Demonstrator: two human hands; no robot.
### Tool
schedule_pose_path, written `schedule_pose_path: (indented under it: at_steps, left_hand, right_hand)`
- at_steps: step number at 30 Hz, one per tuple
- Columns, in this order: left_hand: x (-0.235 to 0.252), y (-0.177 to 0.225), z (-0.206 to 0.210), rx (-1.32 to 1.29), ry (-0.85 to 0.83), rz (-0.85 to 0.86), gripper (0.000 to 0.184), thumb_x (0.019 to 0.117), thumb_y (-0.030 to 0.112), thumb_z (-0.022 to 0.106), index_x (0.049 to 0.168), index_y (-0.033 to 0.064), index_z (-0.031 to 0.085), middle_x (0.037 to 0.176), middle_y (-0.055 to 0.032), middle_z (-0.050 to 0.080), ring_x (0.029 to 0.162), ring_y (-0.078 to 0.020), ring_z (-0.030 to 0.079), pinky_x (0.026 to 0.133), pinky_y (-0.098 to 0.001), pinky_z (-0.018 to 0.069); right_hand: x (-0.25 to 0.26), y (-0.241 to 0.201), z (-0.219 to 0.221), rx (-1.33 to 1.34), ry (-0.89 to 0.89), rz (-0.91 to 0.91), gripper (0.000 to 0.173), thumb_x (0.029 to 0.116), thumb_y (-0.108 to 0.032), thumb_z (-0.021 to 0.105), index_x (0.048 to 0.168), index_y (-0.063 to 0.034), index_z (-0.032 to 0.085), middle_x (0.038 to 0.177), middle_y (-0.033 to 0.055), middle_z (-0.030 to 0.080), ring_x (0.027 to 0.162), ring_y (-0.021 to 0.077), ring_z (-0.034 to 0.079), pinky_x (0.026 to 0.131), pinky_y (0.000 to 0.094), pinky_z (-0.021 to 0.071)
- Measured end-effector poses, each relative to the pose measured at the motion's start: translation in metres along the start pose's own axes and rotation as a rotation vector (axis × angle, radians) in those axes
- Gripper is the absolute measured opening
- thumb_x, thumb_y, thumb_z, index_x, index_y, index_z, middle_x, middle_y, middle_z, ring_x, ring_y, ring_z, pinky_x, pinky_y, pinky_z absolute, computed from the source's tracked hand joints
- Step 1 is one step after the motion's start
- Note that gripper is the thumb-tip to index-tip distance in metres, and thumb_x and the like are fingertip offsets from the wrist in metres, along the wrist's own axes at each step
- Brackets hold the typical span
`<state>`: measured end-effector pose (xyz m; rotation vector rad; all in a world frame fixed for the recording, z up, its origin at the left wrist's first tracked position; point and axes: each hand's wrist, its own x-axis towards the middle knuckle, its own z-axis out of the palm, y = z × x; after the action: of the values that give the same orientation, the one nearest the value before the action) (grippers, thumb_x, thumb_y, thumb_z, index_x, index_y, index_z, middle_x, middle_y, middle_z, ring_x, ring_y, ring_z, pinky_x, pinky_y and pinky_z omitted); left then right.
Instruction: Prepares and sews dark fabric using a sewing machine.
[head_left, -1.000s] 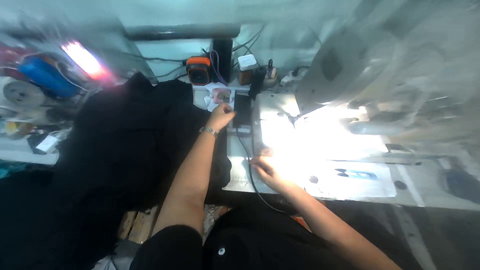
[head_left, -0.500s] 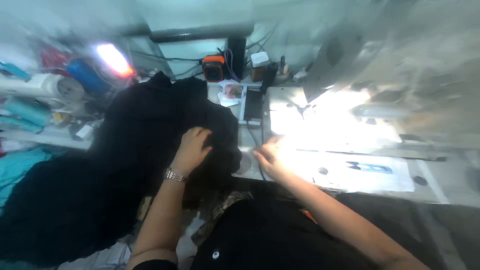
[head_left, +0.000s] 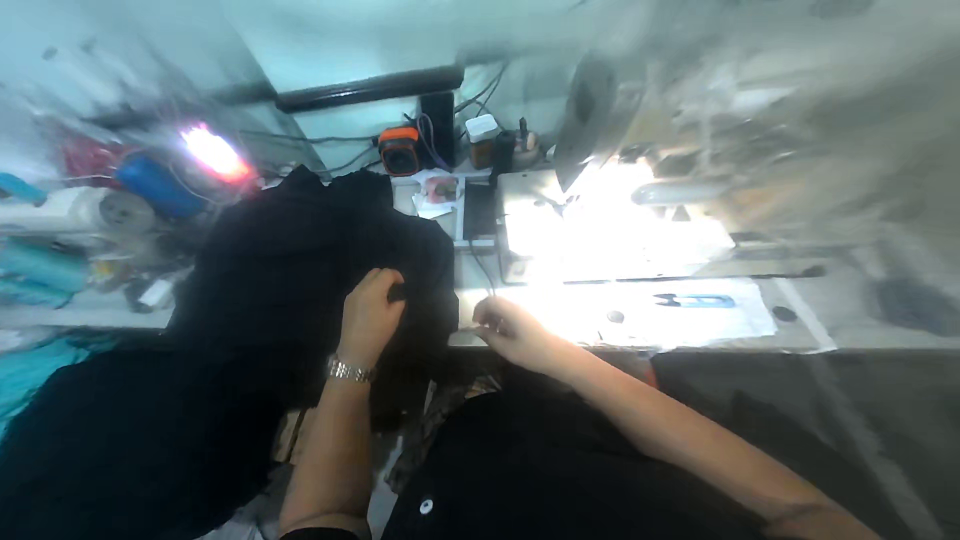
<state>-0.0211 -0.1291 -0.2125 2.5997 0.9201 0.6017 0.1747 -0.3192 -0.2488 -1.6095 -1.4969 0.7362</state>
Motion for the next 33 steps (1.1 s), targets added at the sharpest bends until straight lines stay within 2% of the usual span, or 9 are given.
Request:
schedule_pose_path:
  at_steps: [2,4,5,8,11,16,23,28,33]
  left_hand:
    - [-0.013,0.027,-0.001,-0.058,0.127,0.159,0.027,0.0786,0.002,0.077,0.105,0.0040,0.073,0.096,-0.0108,0.070,0.082,-0.0234,0.068,0.071,-0.0434,0.0589]
    - [-0.022,0.051,0.000,-0.105,0.212,0.281,0.024,0.0786,0.007,0.077,0.102,0.0049,0.073,0.091,-0.0073,0.069,0.077,-0.0174,0.066,0.067,-0.0356,0.0580]
    - [-0.026,0.060,0.000,-0.126,0.246,0.328,0.021,0.0792,0.008,0.076,0.100,0.0051,0.073,0.089,-0.0063,0.069,0.077,-0.0156,0.067,0.067,-0.0329,0.0587]
    - [-0.032,0.074,-0.012,-0.127,0.423,0.396,0.016,0.0854,0.011,0.074,0.100,0.0050,0.074,0.092,-0.0090,0.068,0.082,-0.0151,0.067,0.072,-0.0286,0.0586]
    - [-0.035,0.062,-0.031,-0.050,0.569,0.374,0.017,0.0909,0.009,0.069,0.108,0.0054,0.073,0.105,-0.0130,0.065,0.098,-0.0182,0.064,0.084,-0.0279,0.0559]
    - [-0.052,0.048,-0.026,-0.030,0.419,0.344,0.023,0.0875,0.003,0.068,0.110,0.0053,0.073,0.110,-0.0150,0.064,0.100,-0.0207,0.065,0.083,-0.0300,0.0577]
    - [-0.063,0.056,-0.001,-0.080,0.229,0.354,0.024,0.0842,0.005,0.073,0.108,0.0078,0.074,0.103,-0.0107,0.070,0.090,-0.0185,0.070,0.077,-0.0317,0.0608]
    - [-0.064,0.063,-0.001,-0.075,0.218,0.398,0.025,0.0829,0.005,0.074,0.108,0.0086,0.074,0.102,-0.0098,0.071,0.090,-0.0183,0.071,0.079,-0.0320,0.0612]
    - [-0.062,0.073,0.000,-0.074,0.234,0.452,0.021,0.0862,0.008,0.073,0.107,0.0078,0.075,0.099,-0.0096,0.072,0.088,-0.0173,0.071,0.077,-0.0301,0.0609]
  right_hand:
    - [0.007,-0.006,0.008,-0.042,0.127,-0.019,0.057,0.0941,-0.042,0.072,0.134,-0.0050,0.056,0.125,0.0154,0.062,0.101,0.0193,0.065,0.081,0.0328,0.0571]
    - [0.018,-0.016,0.016,-0.077,0.157,-0.029,0.073,0.0881,-0.049,0.076,0.141,-0.0058,0.052,0.128,0.0158,0.062,0.108,0.0231,0.064,0.088,0.0390,0.0569]
    - [0.022,-0.019,0.019,-0.084,0.149,-0.036,0.068,0.0889,-0.046,0.076,0.139,-0.0047,0.054,0.125,0.0153,0.064,0.109,0.0240,0.065,0.091,0.0418,0.0566]
    - [0.025,-0.027,0.015,0.020,0.132,-0.108,0.024,0.0982,-0.019,0.062,0.116,-0.0034,0.068,0.104,0.0094,0.074,0.098,0.0161,0.071,0.092,0.0383,0.0578]
    - [-0.003,-0.035,-0.009,0.143,0.232,-0.305,0.014,0.1004,-0.010,0.057,0.109,-0.0020,0.065,0.096,0.0047,0.071,0.090,0.0068,0.070,0.086,0.0282,0.0600]
    - [-0.046,-0.021,-0.029,-0.054,0.480,-0.307,0.011,0.0921,-0.009,0.060,0.099,-0.0030,0.066,0.089,0.0029,0.071,0.083,0.0017,0.067,0.079,0.0196,0.0567]
    - [-0.039,0.018,-0.008,-0.226,0.422,-0.077,0.018,0.0920,-0.015,0.062,0.105,-0.0035,0.067,0.092,0.0088,0.071,0.082,0.0141,0.070,0.076,0.0304,0.0595]
    - [-0.030,0.003,0.010,-0.423,0.482,-0.279,0.035,0.0914,-0.034,0.073,0.103,-0.0020,0.066,0.091,0.0132,0.067,0.078,0.0228,0.067,0.070,0.0352,0.0592]
    - [-0.009,-0.006,0.028,-0.565,0.506,-0.517,0.042,0.0922,-0.047,0.071,0.100,-0.0059,0.065,0.086,0.0111,0.067,0.079,0.0252,0.067,0.072,0.0380,0.0582]
